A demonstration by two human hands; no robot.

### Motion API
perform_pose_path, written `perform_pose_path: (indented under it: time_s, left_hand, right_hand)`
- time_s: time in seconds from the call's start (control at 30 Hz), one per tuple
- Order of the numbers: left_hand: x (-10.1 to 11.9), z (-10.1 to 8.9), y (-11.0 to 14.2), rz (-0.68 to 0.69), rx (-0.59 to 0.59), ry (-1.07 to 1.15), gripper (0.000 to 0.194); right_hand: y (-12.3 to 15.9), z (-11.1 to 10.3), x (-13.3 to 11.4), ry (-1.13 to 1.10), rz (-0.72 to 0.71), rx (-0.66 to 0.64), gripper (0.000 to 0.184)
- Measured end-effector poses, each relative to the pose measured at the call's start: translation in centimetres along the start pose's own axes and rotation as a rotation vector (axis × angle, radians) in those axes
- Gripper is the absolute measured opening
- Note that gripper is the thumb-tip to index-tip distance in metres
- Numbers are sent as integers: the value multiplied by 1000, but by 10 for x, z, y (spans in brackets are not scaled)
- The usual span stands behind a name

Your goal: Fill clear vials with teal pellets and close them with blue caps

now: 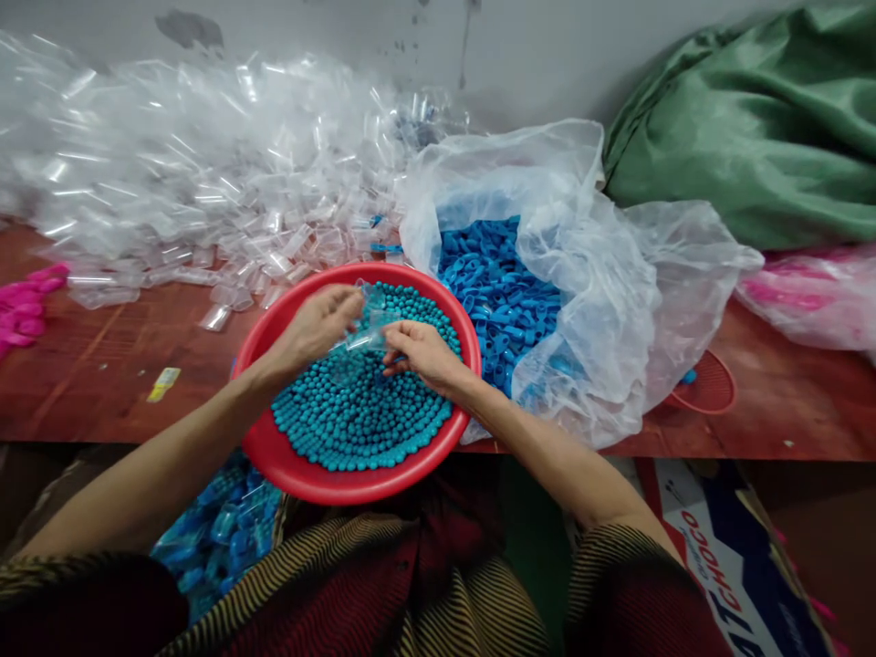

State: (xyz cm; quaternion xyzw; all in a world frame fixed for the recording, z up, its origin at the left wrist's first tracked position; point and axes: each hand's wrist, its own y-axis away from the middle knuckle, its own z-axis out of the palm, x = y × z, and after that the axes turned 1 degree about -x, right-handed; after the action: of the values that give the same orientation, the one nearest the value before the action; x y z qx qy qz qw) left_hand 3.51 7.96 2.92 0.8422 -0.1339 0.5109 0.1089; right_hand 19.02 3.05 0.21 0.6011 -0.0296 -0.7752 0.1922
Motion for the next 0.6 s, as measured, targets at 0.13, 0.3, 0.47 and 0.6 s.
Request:
perform_pose_path:
  time_s: [0.13,0.3,0.47,0.6]
  left_hand:
    - [0,15,32,-252,-212,346,34]
    - [-26,-4,48,-205,-209,-169,24]
    - [-43,4,56,-336,-496,-547,12]
    - [-47,39,40,-424,-496,-396,23]
  right_hand:
    - [2,4,1,456,-96,-94,16]
    - [2,-7,3,1502,-360,-161,21]
    - [-3,-2,25,1833,-419,-301,27]
    - [-6,-3,28,1851,-326,-233,28]
